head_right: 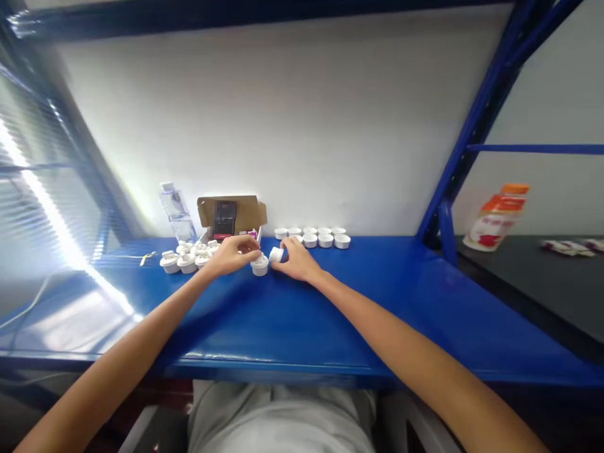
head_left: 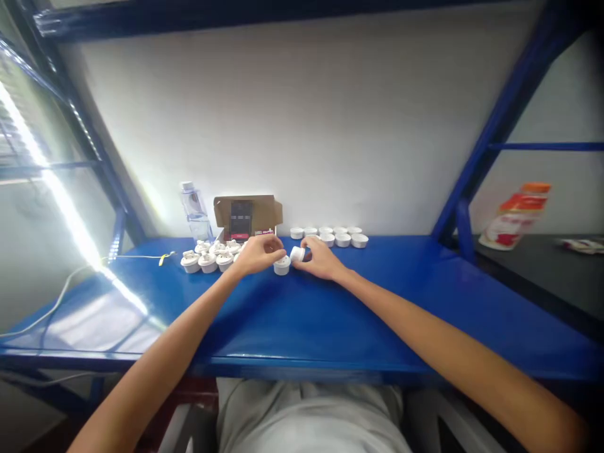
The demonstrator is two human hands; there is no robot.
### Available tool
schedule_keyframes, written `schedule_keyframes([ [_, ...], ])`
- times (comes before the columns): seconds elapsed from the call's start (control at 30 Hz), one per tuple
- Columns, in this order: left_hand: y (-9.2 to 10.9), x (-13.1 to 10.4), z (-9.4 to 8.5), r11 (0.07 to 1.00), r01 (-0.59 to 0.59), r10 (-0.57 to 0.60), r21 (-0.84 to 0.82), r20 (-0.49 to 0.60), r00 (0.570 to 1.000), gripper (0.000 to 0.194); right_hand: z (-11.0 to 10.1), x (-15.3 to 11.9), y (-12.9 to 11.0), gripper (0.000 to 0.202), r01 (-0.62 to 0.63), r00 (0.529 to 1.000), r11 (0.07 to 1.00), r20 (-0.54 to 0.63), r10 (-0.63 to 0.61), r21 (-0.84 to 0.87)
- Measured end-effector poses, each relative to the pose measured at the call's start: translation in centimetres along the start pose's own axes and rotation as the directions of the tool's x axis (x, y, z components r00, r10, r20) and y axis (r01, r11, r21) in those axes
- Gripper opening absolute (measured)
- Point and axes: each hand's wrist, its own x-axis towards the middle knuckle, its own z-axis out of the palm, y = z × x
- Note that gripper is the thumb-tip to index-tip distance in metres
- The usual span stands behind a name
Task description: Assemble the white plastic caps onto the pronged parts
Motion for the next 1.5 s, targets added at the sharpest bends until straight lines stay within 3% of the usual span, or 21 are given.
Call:
schedule_keyframes([
  [0.13,-0.2,0.0,0.5,0.976,0.094,-0.089,-0.194,0.036,0.995,0.028,-0.2,0.5,-0.4,0.039,-0.122,0.981,0.943,-0.106,0.162,0.311],
  [0.2,-0.3,0.1,0.8,0.963,0.107,-0.104,-0.249,0.023,0.994,0.026,-0.1,0.5,-0.8,0.044,-0.099,0.982,0.914,-0.108,0.153,0.393],
  [0.27,-0.4,0.2,1.0,0.944,0.119,-0.128,-0.307,-0.006,0.992,0.022,0.3,0.3,-1.4,0.042,-0.031,0.993,0.928,-0.098,0.072,0.37],
  [0.37,-0.7,0.4,1.2,0.91,0.153,-0.204,-0.384,-0.096,0.974,0.021,0.9,-0.4,-2.3,0.032,0.085,0.996,0.967,0.008,-0.09,0.239],
  [0.43,-0.9,0.5,1.2,0.913,0.173,-0.228,-0.37,-0.112,0.967,0.022,1.2,-0.9,-2.7,0.031,0.112,0.991,0.978,0.059,-0.124,0.175],
  [0.57,-1.0,0.5,1.2,0.939,0.208,-0.208,-0.275,0.029,0.978,0.021,1.2,-1.2,-2.8,0.029,0.082,0.992,0.982,0.085,-0.097,0.168],
  [0.7,-0.6,0.3,1.2,0.882,0.255,-0.202,-0.395,0.172,0.964,0.023,1.4,-0.8,-1.9,0.027,-0.017,0.996,0.96,0.086,-0.008,0.28],
  [0.77,-0.6,0.1,1.1,0.848,0.279,-0.198,-0.45,0.219,0.955,0.027,1.8,-0.5,-1.3,0.026,-0.094,0.993,0.908,0.105,0.056,0.407],
  [0.87,-0.9,0.0,1.2,0.891,0.232,-0.136,-0.39,0.257,0.957,0.045,2.1,-0.2,-0.8,0.025,-0.224,0.974,0.731,0.178,0.142,0.645],
  [0.93,-1.0,-0.1,1.3,0.922,0.179,-0.097,-0.343,0.243,0.965,0.055,2.1,-0.1,-0.8,0.029,-0.287,0.958,0.615,0.219,0.186,0.735],
  [1.0,-1.0,0.0,1.5,0.921,0.179,-0.111,-0.347,0.207,0.972,0.055,1.9,0.0,-0.9,0.036,-0.304,0.953,0.576,0.236,0.192,0.759],
  [1.27,-0.3,0.1,1.0,0.847,0.253,-0.216,-0.467,0.134,0.967,0.039,1.1,0.1,-1.0,0.037,-0.254,0.967,0.693,0.168,0.191,0.675],
  [1.37,0.0,0.0,1.1,0.821,0.259,-0.238,-0.51,0.107,0.965,0.042,1.2,0.0,-1.3,0.042,-0.138,0.989,0.767,0.043,0.143,0.627],
  [1.5,-0.1,0.2,1.5,0.755,0.285,-0.287,-0.59,0.094,0.953,0.046,1.1,-0.6,-2.0,0.042,0.057,0.996,0.871,-0.083,-0.018,0.487],
])
